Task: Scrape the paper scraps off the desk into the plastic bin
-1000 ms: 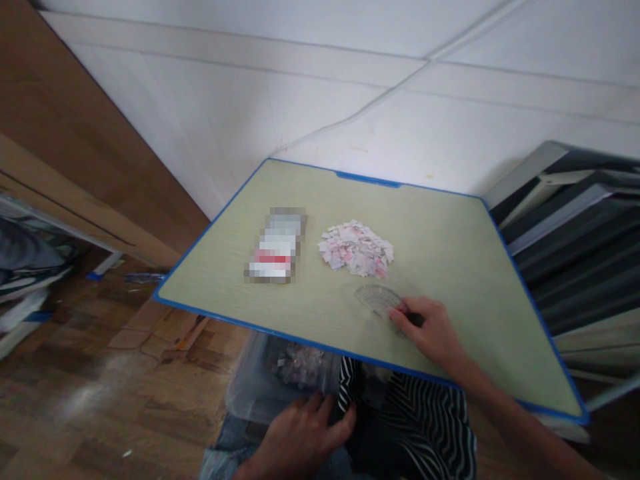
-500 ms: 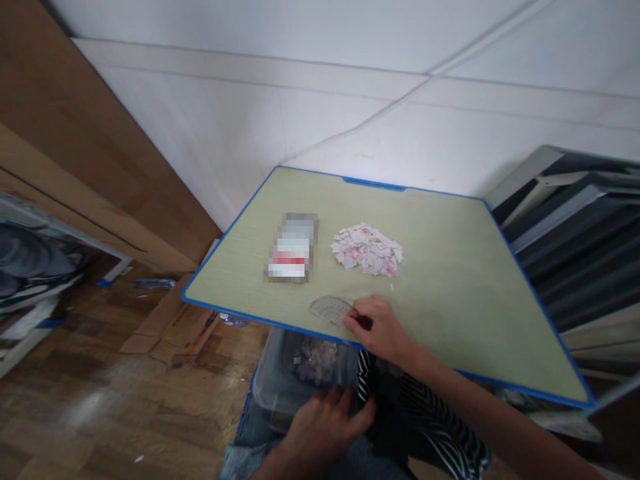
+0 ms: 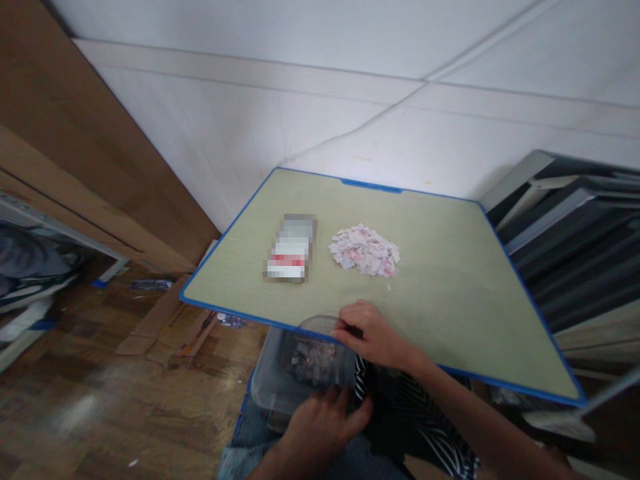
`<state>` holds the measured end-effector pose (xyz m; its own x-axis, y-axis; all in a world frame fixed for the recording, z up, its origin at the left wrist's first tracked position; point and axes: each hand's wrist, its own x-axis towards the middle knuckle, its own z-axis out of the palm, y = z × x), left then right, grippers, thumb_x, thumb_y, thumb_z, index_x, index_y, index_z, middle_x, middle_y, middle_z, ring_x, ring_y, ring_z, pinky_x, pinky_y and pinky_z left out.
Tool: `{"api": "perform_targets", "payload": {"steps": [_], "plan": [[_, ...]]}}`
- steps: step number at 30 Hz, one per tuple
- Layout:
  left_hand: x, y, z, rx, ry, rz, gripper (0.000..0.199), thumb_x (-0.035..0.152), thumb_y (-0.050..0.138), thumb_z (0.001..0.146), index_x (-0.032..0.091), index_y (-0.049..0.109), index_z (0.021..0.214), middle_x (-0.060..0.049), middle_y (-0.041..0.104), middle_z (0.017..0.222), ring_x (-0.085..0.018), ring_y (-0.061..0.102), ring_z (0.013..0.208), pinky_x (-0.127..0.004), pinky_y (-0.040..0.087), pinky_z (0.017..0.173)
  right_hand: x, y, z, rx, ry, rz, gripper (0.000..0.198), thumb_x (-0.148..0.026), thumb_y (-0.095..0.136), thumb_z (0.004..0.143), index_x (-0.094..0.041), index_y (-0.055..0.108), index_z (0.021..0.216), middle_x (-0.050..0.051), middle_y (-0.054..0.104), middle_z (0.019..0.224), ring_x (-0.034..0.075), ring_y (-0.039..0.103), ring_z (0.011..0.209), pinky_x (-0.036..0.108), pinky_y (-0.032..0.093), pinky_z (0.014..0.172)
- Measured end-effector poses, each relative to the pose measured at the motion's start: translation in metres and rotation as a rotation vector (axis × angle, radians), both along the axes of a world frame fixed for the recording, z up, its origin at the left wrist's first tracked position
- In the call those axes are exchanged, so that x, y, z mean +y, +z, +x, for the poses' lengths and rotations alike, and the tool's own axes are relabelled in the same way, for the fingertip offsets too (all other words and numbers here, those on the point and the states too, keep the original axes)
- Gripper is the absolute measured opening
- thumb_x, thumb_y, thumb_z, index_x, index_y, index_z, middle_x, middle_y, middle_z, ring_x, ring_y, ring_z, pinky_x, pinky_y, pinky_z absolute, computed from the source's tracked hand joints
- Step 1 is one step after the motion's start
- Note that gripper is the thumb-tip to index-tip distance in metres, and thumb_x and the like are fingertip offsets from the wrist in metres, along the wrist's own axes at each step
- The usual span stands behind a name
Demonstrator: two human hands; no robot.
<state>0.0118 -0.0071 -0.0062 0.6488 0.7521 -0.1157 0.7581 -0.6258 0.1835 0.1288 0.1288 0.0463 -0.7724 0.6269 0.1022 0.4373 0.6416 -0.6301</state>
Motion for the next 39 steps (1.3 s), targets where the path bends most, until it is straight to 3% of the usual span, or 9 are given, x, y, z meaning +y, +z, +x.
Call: {"api": "perform_targets", "payload": {"steps": [6, 12, 17, 22, 29, 35, 39], "plan": [[0.002, 0.003, -0.001, -0.005, -0.01, -0.012, 0.038, 0.022, 0.04, 0.088, 0.021, 0.033, 0.125, -0.009, 0.06, 0.097, -0.022, 0.06, 0.077, -0.032, 0.052, 0.055, 0.012, 0.008, 0.02, 0.14, -0.087, -0.087, 0.024, -0.025, 0.044, 0.085, -0.017, 0.045, 0.062, -0.003, 0.045, 0.058, 0.009, 0.043, 0.056, 0.02, 0.033, 0.054], [0.002, 0.005, -0.001, 0.011, -0.014, -0.033, 0.041, 0.02, 0.044, 0.087, 0.02, 0.032, 0.126, -0.01, 0.06, 0.098, -0.022, 0.06, 0.08, -0.031, 0.052, 0.057, 0.05, 0.018, 0.093, 0.084, -0.244, 0.171, 0.02, -0.024, 0.042, 0.087, -0.018, 0.048, 0.069, 0.001, 0.049, 0.066, 0.012, 0.048, 0.064, 0.024, 0.037, 0.06], [0.003, 0.004, -0.001, 0.043, -0.023, -0.032, 0.043, 0.02, 0.043, 0.087, 0.02, 0.03, 0.128, -0.012, 0.059, 0.1, -0.021, 0.06, 0.081, -0.03, 0.052, 0.059, 0.063, 0.011, 0.127, -0.062, -0.246, 0.213, 0.022, -0.026, 0.04, 0.088, -0.017, 0.046, 0.068, 0.002, 0.047, 0.064, 0.013, 0.047, 0.061, 0.025, 0.037, 0.058], [0.003, 0.006, 0.0, 0.056, -0.022, -0.029, 0.042, 0.02, 0.042, 0.088, 0.021, 0.031, 0.128, -0.012, 0.059, 0.101, -0.021, 0.06, 0.081, -0.03, 0.052, 0.058, 0.05, 0.012, 0.132, -0.127, -0.195, 0.128, 0.025, -0.029, 0.037, 0.089, -0.017, 0.05, 0.071, 0.004, 0.052, 0.07, 0.015, 0.051, 0.067, 0.028, 0.041, 0.063], [0.001, 0.004, -0.001, 0.05, -0.007, -0.003, 0.045, 0.016, 0.046, 0.085, 0.02, 0.033, 0.128, -0.011, 0.059, 0.101, -0.021, 0.059, 0.082, -0.03, 0.051, 0.06, 0.008, 0.023, 0.149, -0.152, -0.181, -0.022, 0.025, -0.031, 0.041, 0.086, -0.018, 0.058, 0.074, 0.006, 0.059, 0.075, 0.018, 0.057, 0.072, 0.029, 0.045, 0.065], [0.0, 0.001, -0.001, 0.048, 0.007, 0.002, 0.048, 0.012, 0.045, 0.083, 0.021, 0.032, 0.128, -0.01, 0.058, 0.099, -0.02, 0.059, 0.081, -0.028, 0.049, 0.06, -0.021, 0.021, 0.16, -0.167, -0.231, -0.001, 0.029, -0.039, 0.041, 0.085, -0.021, 0.062, 0.078, 0.007, 0.063, 0.082, 0.02, 0.06, 0.079, 0.029, 0.048, 0.069], [0.001, 0.001, -0.001, 0.069, 0.015, 0.0, 0.047, 0.013, 0.044, 0.084, 0.021, 0.033, 0.128, -0.009, 0.057, 0.098, -0.019, 0.058, 0.079, -0.026, 0.048, 0.06, -0.029, 0.024, 0.164, -0.184, -0.233, -0.068, 0.03, -0.04, 0.04, 0.086, -0.021, 0.062, 0.077, 0.006, 0.063, 0.081, 0.019, 0.06, 0.081, 0.028, 0.048, 0.073]]}}
